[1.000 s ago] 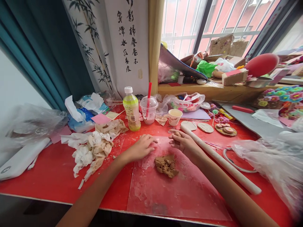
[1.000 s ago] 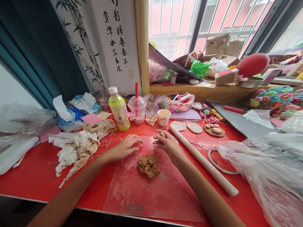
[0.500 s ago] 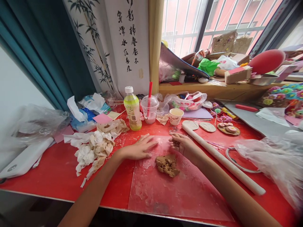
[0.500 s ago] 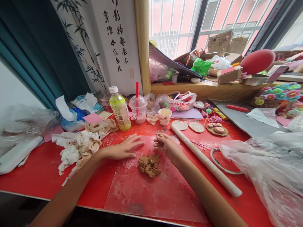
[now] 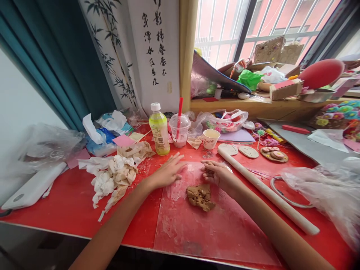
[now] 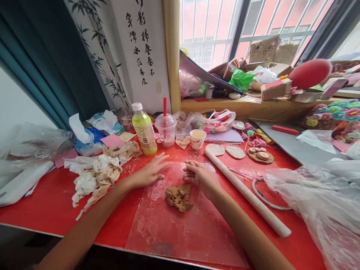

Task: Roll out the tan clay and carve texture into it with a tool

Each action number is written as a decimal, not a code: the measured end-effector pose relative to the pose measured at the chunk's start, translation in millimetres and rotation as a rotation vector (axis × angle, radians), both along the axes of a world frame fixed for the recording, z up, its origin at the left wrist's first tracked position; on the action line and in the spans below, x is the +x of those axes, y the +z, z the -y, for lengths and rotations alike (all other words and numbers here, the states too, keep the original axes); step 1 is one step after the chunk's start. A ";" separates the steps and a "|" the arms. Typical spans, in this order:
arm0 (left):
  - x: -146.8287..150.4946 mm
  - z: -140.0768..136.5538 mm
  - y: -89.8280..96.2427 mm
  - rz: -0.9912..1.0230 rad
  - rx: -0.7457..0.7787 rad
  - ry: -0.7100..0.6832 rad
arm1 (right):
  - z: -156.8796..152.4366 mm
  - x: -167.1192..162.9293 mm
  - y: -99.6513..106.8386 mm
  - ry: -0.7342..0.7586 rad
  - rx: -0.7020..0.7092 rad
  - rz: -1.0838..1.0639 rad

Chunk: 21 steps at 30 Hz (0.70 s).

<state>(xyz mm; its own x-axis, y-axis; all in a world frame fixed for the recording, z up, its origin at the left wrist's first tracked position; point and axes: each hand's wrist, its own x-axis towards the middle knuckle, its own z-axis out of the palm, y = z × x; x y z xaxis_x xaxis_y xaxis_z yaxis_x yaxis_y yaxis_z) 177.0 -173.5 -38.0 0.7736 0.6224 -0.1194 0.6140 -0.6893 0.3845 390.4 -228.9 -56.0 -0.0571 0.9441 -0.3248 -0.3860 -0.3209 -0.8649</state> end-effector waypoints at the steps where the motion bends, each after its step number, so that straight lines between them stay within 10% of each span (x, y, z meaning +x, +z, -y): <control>1: 0.2 -0.6 -0.3 -0.005 0.024 0.012 | -0.7 0.0 -1.4 -0.001 0.002 0.001; 6: -5.3 -1.2 3.7 -0.187 -0.233 -0.147 | -2.8 0.6 -5.9 0.004 0.010 0.009; 12: -2.0 1.8 -0.1 -0.024 -0.011 0.050 | -1.0 -1.0 -5.8 0.020 0.030 0.016; 17: -2.6 4.6 -2.3 -0.137 -0.177 -0.153 | -0.4 -2.5 -6.2 0.028 0.046 0.038; 21: 3.1 3.7 -15.1 -0.010 0.069 0.083 | -1.9 -1.8 -8.6 0.040 0.050 0.048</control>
